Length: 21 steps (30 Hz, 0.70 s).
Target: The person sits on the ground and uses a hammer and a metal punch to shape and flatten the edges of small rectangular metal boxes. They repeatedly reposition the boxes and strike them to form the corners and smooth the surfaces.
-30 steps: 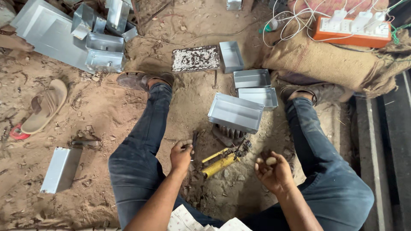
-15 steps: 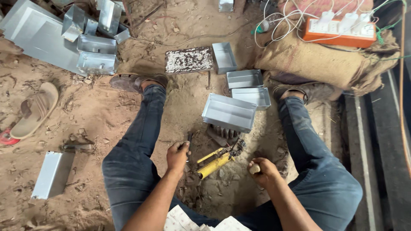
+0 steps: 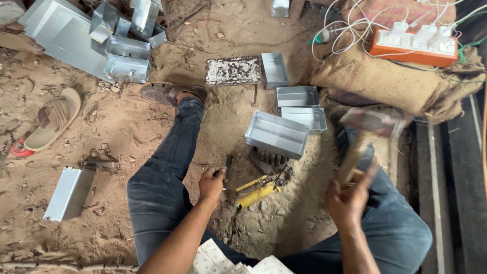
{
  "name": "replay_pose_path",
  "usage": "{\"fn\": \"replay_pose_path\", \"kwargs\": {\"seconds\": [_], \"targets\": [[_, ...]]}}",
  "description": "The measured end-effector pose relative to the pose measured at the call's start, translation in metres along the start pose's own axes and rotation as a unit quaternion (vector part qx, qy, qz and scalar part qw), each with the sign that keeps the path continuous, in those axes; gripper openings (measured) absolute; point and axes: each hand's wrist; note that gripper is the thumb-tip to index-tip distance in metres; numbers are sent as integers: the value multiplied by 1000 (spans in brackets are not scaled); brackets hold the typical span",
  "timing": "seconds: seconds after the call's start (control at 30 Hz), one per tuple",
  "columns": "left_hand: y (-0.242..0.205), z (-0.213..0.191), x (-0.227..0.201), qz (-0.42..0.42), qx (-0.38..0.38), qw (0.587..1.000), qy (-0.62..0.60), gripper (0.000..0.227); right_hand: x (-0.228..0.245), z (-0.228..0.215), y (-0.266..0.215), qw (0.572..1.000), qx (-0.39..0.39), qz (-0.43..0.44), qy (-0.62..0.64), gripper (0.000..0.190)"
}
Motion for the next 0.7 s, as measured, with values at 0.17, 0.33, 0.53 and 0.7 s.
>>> {"fn": "replay_pose_path", "kwargs": {"seconds": [0.17, 0.33, 0.53, 0.7], "targets": [[-5, 7, -4, 6, 0, 995, 97, 23, 23, -22, 15, 948, 74, 62, 303, 38], [4, 7, 0, 97, -9, 977, 191, 25, 12, -7, 3, 949, 69, 236, 198, 16], [23, 19, 20, -6, -37, 982, 184, 23, -6, -2, 9, 954, 86, 208, 198, 23], [59, 34, 14, -32, 26, 946, 323, 34, -14, 3, 2, 958, 53, 223, 173, 14]]}}
Point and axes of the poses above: each hand's wrist, its own y-axis towards the middle knuckle, its own z-axis out of the palm, x = y × z, and after that the axes turned 12 degrees about z, right-handed
